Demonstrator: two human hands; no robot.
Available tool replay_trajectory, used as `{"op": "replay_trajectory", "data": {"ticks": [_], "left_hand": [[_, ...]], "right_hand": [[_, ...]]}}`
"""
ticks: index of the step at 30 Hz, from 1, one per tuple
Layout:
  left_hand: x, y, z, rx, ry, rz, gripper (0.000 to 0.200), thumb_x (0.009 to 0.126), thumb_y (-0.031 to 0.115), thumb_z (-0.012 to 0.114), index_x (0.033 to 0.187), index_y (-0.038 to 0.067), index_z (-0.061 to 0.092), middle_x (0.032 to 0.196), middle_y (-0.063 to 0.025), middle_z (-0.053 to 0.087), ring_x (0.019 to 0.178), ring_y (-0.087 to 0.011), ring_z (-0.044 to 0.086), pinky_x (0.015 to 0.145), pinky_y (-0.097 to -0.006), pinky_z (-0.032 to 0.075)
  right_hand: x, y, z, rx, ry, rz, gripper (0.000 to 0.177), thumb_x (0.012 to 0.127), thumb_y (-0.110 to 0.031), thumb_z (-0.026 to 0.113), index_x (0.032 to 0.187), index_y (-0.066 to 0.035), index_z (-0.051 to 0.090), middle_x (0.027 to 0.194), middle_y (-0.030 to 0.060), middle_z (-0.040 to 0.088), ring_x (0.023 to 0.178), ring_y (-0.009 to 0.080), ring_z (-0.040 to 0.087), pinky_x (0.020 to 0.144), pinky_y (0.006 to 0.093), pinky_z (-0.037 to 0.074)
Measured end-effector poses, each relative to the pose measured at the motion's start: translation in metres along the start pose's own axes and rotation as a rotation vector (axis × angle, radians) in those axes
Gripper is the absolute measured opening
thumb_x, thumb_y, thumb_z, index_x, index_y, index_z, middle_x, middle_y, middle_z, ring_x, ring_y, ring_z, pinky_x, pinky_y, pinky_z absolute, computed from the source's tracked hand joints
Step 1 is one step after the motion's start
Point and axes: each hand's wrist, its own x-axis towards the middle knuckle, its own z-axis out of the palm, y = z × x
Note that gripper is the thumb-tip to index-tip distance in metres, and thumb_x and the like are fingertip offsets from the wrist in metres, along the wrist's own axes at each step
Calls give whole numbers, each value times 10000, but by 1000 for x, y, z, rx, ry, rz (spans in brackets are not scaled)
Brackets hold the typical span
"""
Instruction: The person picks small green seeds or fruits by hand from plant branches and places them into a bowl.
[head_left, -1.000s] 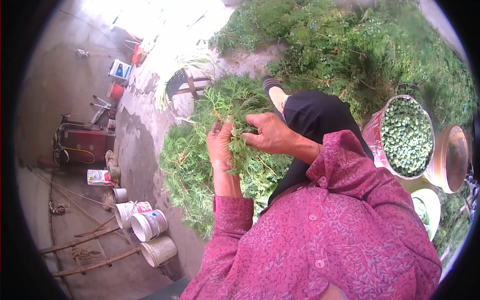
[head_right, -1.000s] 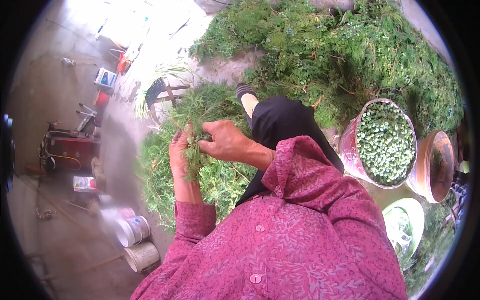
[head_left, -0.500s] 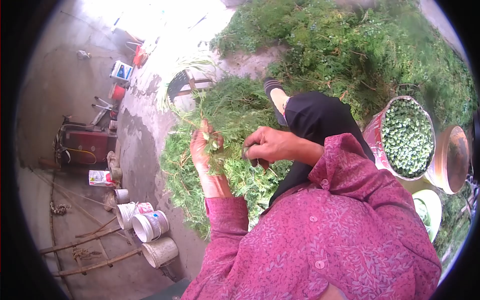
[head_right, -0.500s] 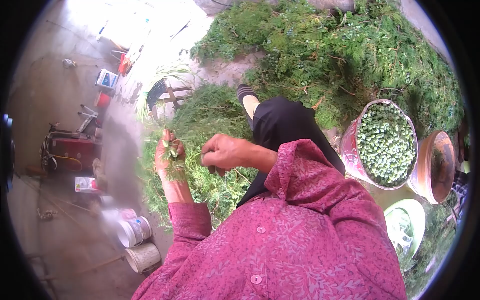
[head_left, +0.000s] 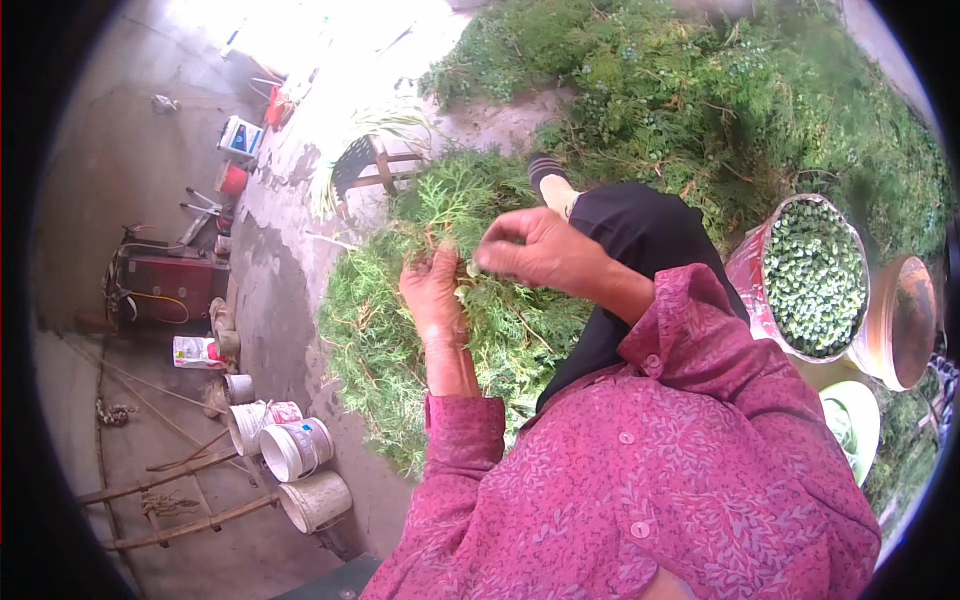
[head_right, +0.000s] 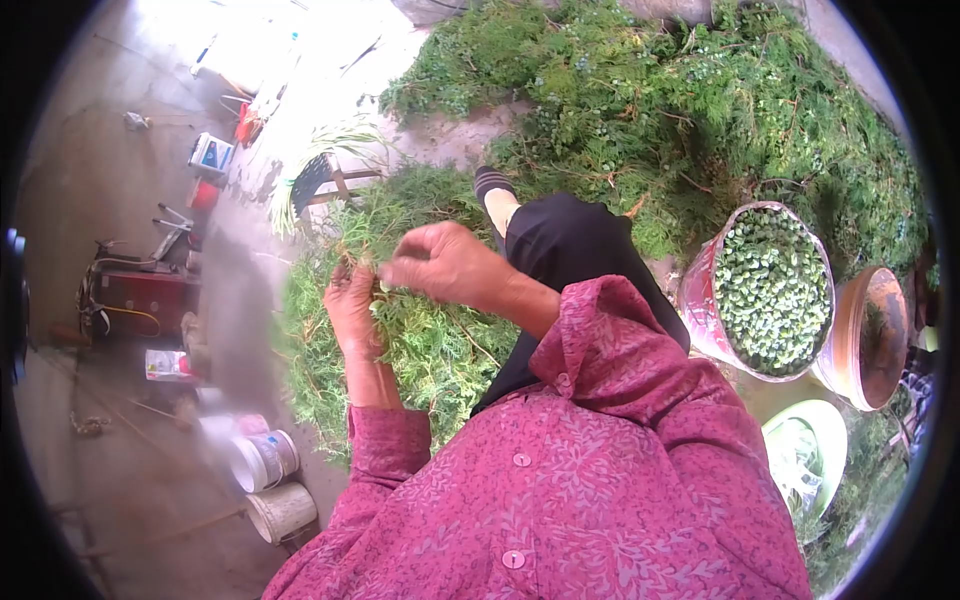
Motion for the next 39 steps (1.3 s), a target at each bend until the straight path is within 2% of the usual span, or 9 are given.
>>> {"op": "replay_trajectory", "data": {"ticks": [3,5,10,13,15,17,25,32,39], "left_hand": [[3,-11,4,-61,16,-5,527,777,36,629,1210,-66,346,904,-137,587,709,-155,577,585,-240,473],[3,-13,4,-36,-47,-38,565,780,13,614,1241,-71,299,914,-154,581,750,-164,575,607,-241,471],[7,-15,7,-74,20,73,400,786,44,616,1115,-75,421,843,-112,581,637,-125,546,568,-233,454],[20,-12,-10,39,41,-54,217,807,98,603,938,-43,503,747,-76,561,553,-107,507,511,-214,425],[19,-5,-16,-372,57,-236,162,824,132,586,814,-13,514,642,-39,508,489,-95,456,448,-199,383],[19,2,-19,-489,-15,-281,167,828,131,580,817,-11,494,594,-17,447,445,-89,407,405,-202,358],[18,8,-10,-548,22,-313,222,830,187,587,867,-4,481,561,-9,438,441,-94,419,400,-201,363],[9,4,3,-436,84,-314,167,842,141,563,863,-5,487,600,-14,457,451,-96,436,384,-213,360],[7,2,5,-378,43,-285,198,843,191,561,847,0,508,599,-29,490,462,-132,463,401,-243,386]], "right_hand": [[5,16,4,-482,1,-222,292,735,-271,654,806,10,612,656,55,583,584,106,529,532,252,424],[6,23,4,-495,33,-302,294,714,-272,647,789,9,606,640,85,573,607,121,545,548,267,433],[-2,10,5,-266,37,-153,254,782,-234,588,783,19,578,653,59,573,526,110,546,480,258,433],[-7,-1,6,18,62,-146,222,832,-218,541,841,3,567,645,25,562,485,85,527,442,221,426],[-9,-6,-6,167,64,-56,200,864,-231,509,870,-36,555,666,7,559,508,72,533,436,186,414],[-3,3,-13,445,93,5,210,867,-271,516,851,-66,555,712,7,572,533,73,545,429,175,392],[-6,19,4,430,-94,361,230,818,-274,598,943,-86,549,833,15,598,685,105,582,523,204,408],[-3,21,5,697,-45,174,485,732,-123,696,1119,-53,412,792,37,572,687,99,564,530,213,433],[-2,25,5,449,0,59,397,755,-142,659,1075,-49,443,806,38,601,647,109,573,496,210,407]]}}
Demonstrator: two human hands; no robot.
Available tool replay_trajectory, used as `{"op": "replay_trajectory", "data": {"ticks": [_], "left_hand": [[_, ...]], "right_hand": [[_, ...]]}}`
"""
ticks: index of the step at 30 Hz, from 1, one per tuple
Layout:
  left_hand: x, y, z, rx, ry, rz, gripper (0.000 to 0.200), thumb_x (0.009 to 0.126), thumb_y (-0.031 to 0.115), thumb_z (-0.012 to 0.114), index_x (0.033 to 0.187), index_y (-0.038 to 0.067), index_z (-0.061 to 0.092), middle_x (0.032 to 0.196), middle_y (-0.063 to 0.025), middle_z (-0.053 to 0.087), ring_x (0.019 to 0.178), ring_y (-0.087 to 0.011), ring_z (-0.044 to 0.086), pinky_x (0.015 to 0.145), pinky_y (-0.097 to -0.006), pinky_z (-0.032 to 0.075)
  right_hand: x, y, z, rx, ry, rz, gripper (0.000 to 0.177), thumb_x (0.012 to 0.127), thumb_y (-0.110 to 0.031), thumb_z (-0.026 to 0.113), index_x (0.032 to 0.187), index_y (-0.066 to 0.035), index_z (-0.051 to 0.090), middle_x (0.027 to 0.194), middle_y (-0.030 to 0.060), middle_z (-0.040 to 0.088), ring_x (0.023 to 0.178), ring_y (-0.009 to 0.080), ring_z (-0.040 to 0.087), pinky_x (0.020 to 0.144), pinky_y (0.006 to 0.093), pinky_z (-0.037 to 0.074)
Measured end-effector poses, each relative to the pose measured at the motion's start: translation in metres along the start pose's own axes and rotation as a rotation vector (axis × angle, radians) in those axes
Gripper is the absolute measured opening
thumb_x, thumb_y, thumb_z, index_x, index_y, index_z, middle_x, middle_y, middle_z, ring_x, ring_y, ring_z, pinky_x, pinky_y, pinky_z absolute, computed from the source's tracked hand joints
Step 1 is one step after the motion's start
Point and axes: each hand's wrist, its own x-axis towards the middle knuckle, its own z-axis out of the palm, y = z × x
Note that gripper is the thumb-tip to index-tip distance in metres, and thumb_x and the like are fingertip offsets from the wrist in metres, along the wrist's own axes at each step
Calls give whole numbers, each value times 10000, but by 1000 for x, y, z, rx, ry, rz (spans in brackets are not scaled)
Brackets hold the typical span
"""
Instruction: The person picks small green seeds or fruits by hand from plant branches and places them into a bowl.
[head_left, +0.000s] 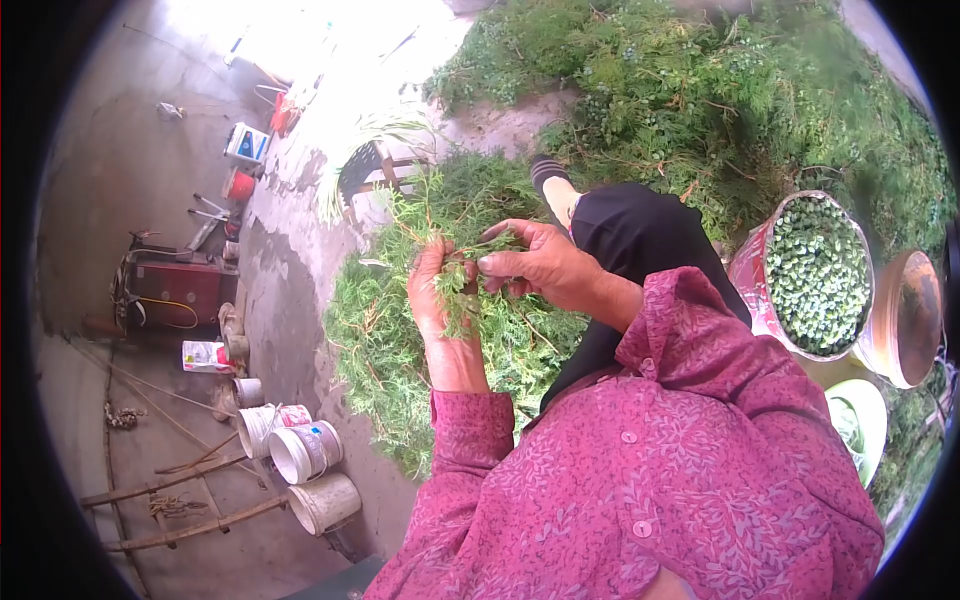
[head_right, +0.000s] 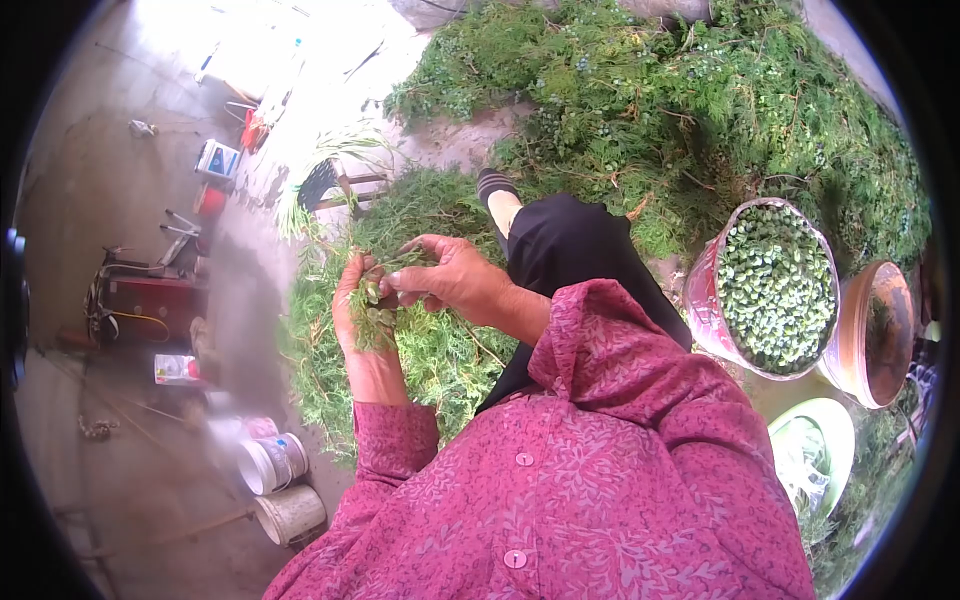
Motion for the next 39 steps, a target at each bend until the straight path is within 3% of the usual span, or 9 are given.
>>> {"op": "replay_trajectory", "data": {"ticks": [8,15,20,27,30,33,34,36,39], "left_hand": [[3,-4,-2,141,21,56,235,827,254,579,841,25,526,617,-48,527,472,-155,500,405,-270,411],[0,-4,-5,195,-12,98,211,818,233,590,827,27,545,659,-41,545,506,-139,508,405,-257,391],[-1,-7,-3,191,12,165,161,805,171,608,821,19,558,664,-39,545,505,-138,505,401,-257,379],[11,-3,-9,270,69,217,160,796,156,617,771,16,543,680,-55,548,516,-138,505,439,-245,408],[9,9,-5,133,218,166,170,814,168,597,787,14,531,670,-42,519,475,-122,467,396,-232,383],[13,19,-27,-56,-66,90,180,809,183,609,855,29,528,643,-23,506,467,-111,452,407,-212,401],[10,20,-26,-58,-65,83,180,809,183,609,855,29,528,643,-23,506,467,-111,452,407,-212,401],[4,12,-13,-30,201,54,197,799,199,622,860,38,528,656,1,500,477,-93,434,419,-223,379],[33,0,-58,106,14,93,136,817,161,588,873,51,533,634,3,476,476,-96,416,421,-221,356]], "right_hand": [[-3,-11,2,64,-53,266,302,787,-206,619,1028,-72,494,792,40,599,572,109,550,462,227,416],[-2,-4,-2,86,-118,262,267,790,-195,607,1001,-66,505,699,25,559,527,103,520,422,219,384],[1,6,-8,8,-162,302,139,788,-156,565,858,-40,534,656,38,538,480,91,474,384,223,337],[-8,-7,2,-126,-99,415,149,801,-186,492,761,-44,517,607,55,507,430,101,442,352,222,340],[-29,3,7,196,-123,583,179,832,-160,397,770,-25,496,629,78,504,395,101,395,333,203,322],[-49,-14,-4,380,-56,452,224,864,-196,387,777,-21,498,627,85,499,397,88,381,325,196,314],[-55,-30,-10,399,-15,338,237,872,-208,383,785,-19,499,626,87,496,399,81,375,324,195,312],[-72,-63,-30,494,-35,104,232,869,-219,393,810,-22,502,659,95,505,393,69,361,315,191,304],[-127,-116,-73,255,254,-278,199,855,-190,415,813,-25,518,700,82,533,469,96,427,381,206,325]]}}
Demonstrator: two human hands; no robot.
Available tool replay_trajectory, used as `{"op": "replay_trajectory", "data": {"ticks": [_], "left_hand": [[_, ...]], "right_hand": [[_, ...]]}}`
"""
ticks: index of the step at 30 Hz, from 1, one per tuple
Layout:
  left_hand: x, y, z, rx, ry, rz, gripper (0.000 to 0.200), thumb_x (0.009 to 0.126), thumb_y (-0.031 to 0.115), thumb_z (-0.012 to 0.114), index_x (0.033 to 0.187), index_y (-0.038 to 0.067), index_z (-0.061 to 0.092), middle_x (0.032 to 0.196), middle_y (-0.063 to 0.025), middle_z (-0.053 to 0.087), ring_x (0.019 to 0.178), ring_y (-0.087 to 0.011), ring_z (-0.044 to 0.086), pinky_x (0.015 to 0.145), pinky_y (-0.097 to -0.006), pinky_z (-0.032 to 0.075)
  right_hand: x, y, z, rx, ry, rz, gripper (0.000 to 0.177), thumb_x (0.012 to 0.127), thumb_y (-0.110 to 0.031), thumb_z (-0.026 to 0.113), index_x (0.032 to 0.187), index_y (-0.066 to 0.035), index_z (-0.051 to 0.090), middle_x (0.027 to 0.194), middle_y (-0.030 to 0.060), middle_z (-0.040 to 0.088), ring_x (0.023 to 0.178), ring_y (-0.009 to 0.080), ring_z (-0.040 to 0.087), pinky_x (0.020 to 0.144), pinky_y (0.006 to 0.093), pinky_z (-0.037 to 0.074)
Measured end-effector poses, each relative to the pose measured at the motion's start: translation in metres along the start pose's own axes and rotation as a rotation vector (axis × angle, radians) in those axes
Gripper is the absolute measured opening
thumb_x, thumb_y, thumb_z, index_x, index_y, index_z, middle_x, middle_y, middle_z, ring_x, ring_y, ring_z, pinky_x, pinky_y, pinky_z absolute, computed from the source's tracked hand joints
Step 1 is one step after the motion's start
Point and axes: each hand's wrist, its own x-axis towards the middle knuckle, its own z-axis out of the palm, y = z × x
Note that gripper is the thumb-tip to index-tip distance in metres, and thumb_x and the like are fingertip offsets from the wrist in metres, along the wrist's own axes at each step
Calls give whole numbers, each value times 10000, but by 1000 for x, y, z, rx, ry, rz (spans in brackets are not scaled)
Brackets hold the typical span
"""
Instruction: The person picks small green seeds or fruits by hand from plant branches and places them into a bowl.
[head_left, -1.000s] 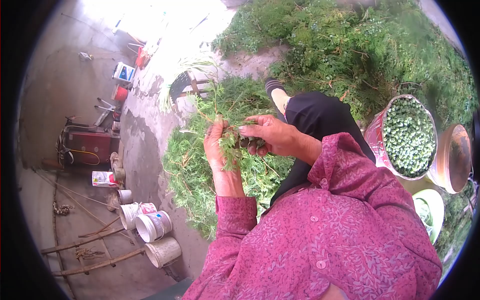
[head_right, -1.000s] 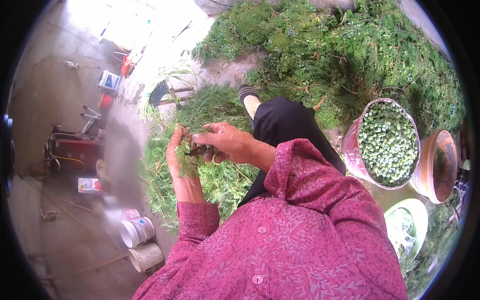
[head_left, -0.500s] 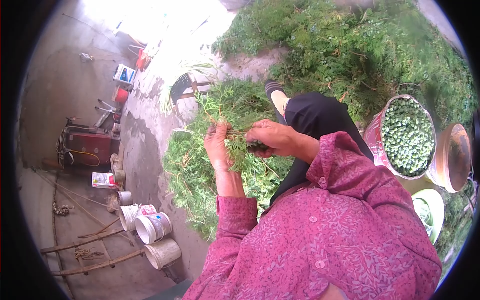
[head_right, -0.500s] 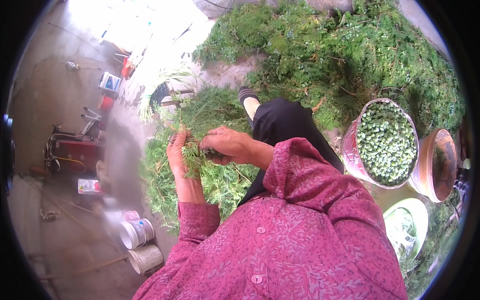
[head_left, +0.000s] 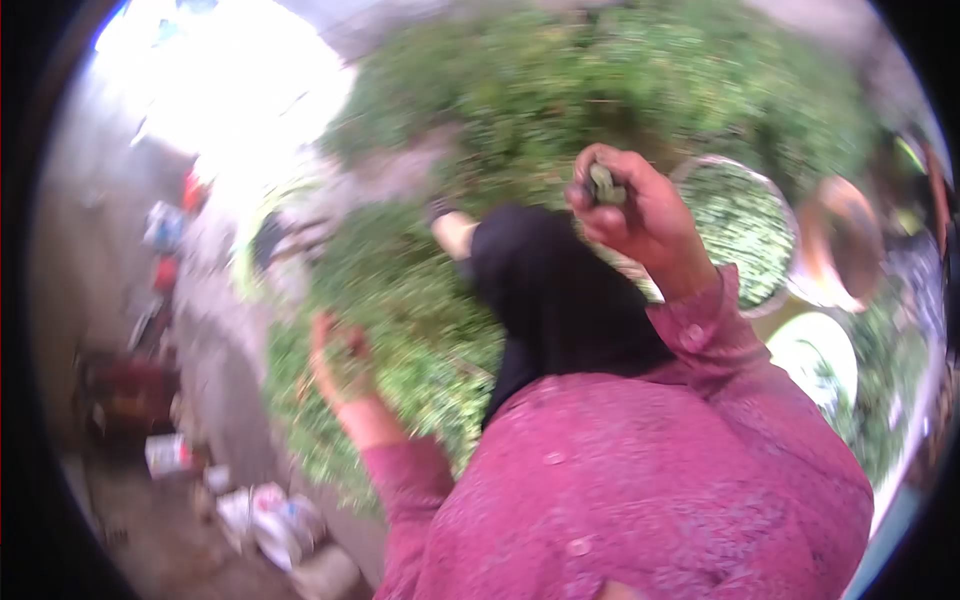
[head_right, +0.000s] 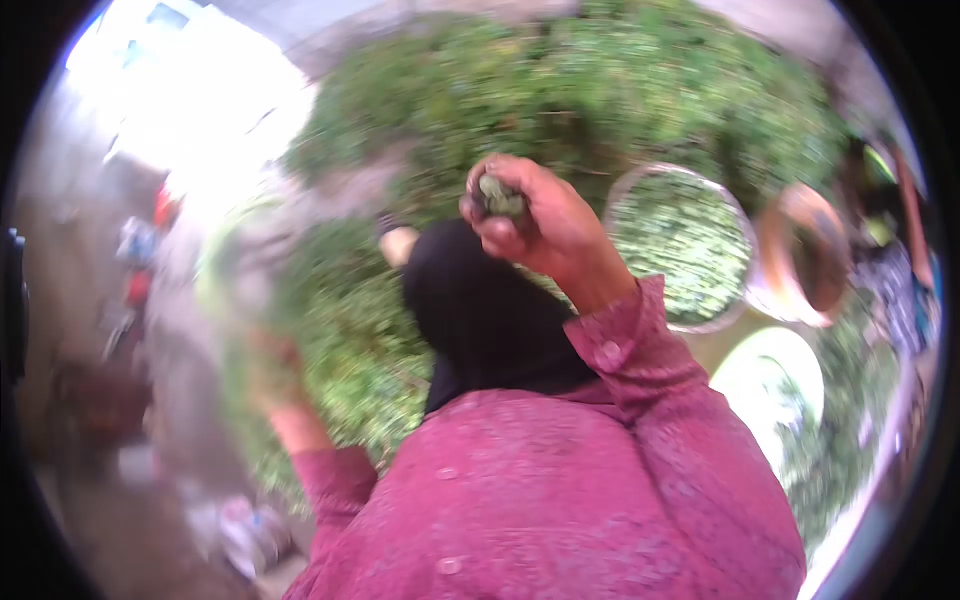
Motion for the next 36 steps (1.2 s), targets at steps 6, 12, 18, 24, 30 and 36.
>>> {"op": "replay_trajectory", "data": {"ticks": [6,12,18,24,30,36], "left_hand": [[26,-22,-8,-507,-78,-210,187,864,165,526,730,66,442,583,-8,443,425,-105,420,343,-218,363],[32,-36,-16,-343,-346,-176,118,877,73,432,869,-33,485,747,-102,554,548,-141,518,428,-241,433],[65,-50,-65,-587,-258,-390,179,891,94,401,962,-58,463,838,-138,560,601,-166,559,503,-271,497],[6,-24,-7,-380,-280,-231,257,900,101,383,1058,-99,412,920,-167,552,643,-177,569,562,-291,513],[-8,-17,16,-459,-115,-280,300,846,11,471,1099,-127,387,900,-173,524,646,-180,557,606,-272,514],[-15,-10,22,-619,-73,-375,315,839,1,467,1142,-74,424,963,-145,472,633,-143,521,606,-247,483]], "right_hand": [[-113,-99,-130,-405,807,-335,81,835,-100,466,864,-35,505,741,77,509,568,127,466,442,221,363],[-191,-121,-203,-629,1387,-276,123,813,-76,458,896,-7,516,737,75,505,583,162,537,421,254,405],[-190,-123,-211,-954,1351,146,240,804,-111,486,1015,-6,530,882,140,554,614,182,588,469,279,491],[-223,-123,-226,-1239,938,248,345,793,-167,519,1117,-52,492,1054,105,511,754,238,590,616,342,537],[-201,-124,-203,-1063,1331,290,250,774,-170,549,1000,-62,558,951,61,563,676,197,588,558,308,521],[-179,-135,-170,-1115,1104,-65,108,806,-111,508,735,-36,540,670,58,554,544,96,520,444,218,406]]}}
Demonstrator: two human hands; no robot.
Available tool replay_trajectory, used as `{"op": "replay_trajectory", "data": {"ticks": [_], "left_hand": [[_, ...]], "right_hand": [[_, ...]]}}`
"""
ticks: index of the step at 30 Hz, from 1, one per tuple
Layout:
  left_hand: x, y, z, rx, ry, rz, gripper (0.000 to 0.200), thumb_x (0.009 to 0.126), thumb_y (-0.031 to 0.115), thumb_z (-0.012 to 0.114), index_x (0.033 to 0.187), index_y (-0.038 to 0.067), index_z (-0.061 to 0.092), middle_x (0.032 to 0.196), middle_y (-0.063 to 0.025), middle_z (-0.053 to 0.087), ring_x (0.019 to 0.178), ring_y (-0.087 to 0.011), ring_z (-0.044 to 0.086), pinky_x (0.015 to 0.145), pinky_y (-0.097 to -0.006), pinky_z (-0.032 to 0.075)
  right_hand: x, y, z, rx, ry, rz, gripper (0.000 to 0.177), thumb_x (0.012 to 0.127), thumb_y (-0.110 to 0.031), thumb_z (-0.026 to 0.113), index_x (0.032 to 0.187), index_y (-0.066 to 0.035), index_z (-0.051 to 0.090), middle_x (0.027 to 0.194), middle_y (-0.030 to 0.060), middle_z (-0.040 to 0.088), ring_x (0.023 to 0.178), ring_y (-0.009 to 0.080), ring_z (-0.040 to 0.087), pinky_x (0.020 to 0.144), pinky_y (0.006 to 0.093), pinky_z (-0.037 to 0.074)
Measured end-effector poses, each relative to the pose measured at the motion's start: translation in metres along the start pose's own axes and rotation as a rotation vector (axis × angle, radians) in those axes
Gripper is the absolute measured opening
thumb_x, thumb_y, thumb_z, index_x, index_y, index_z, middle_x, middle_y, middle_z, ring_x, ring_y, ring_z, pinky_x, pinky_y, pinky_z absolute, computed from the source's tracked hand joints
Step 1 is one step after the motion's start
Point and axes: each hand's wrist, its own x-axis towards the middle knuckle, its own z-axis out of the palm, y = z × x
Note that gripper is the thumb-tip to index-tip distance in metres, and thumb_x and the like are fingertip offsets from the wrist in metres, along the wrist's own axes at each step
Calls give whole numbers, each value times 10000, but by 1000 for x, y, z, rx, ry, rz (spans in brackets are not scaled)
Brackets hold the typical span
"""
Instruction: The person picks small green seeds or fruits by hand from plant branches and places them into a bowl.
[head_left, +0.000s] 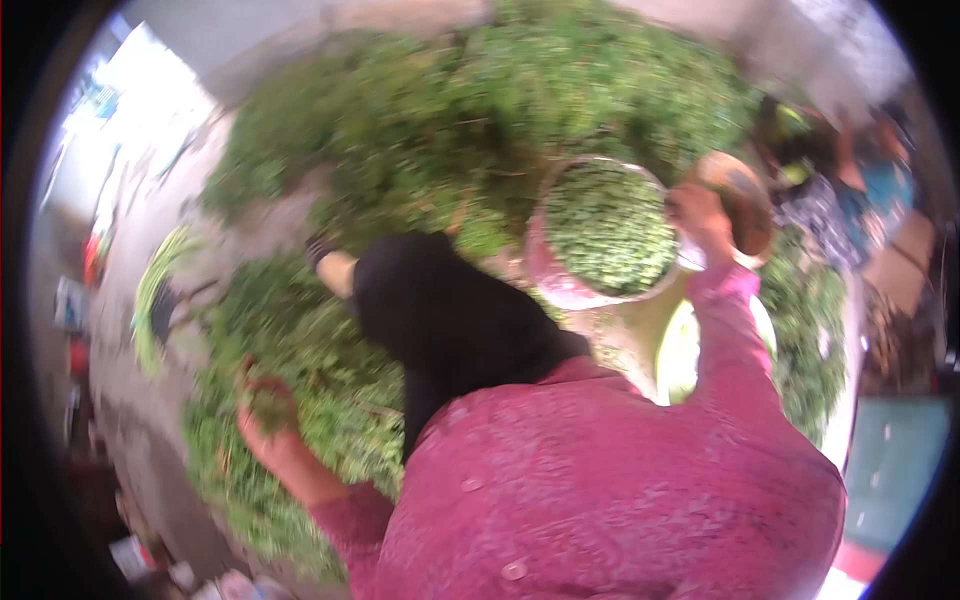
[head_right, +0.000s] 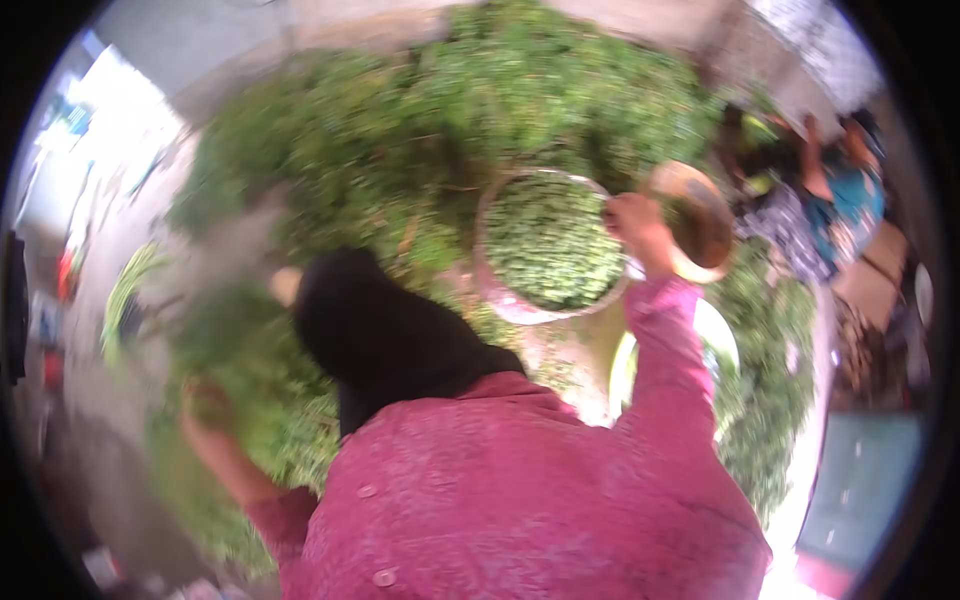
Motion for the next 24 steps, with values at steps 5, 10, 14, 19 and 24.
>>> {"op": "replay_trajectory", "data": {"ticks": [5,10,14,19,24], "left_hand": [[-4,-7,12,13,-60,-81,230,754,25,627,934,5,486,780,-78,516,610,-142,527,534,-238,476],[-19,-15,36,-84,9,-49,222,756,7,615,933,-44,490,734,-86,519,601,-145,522,567,-258,471],[-21,-16,39,-70,27,-41,188,788,43,597,915,-47,491,657,-80,513,586,-145,520,565,-261,465],[-18,-17,36,-69,53,4,251,745,19,634,941,-48,491,784,-100,513,631,-154,503,577,-265,483],[-14,-28,29,282,23,115,182,775,138,633,882,6,569,803,-83,574,729,-190,560,649,-329,483]], "right_hand": [[-19,-76,87,458,-321,-241,136,817,-134,577,869,-8,573,740,47,595,595,88,553,522,199,456],[-115,-161,214,225,-784,-326,162,762,-115,595,876,1,597,746,53,597,639,108,562,591,221,464],[-169,-177,279,83,-1270,-584,175,758,-132,586,859,10,605,746,63,602,692,122,561,622,230,445],[-197,-167,329,-13,-1348,-702,216,738,-136,601,882,25,598,773,98,619,726,136,572,651,258,457],[-195,-142,363,255,-1281,-452,294,748,-133,621,984,29,553,831,74,591,785,106,547,662,240,451]]}}
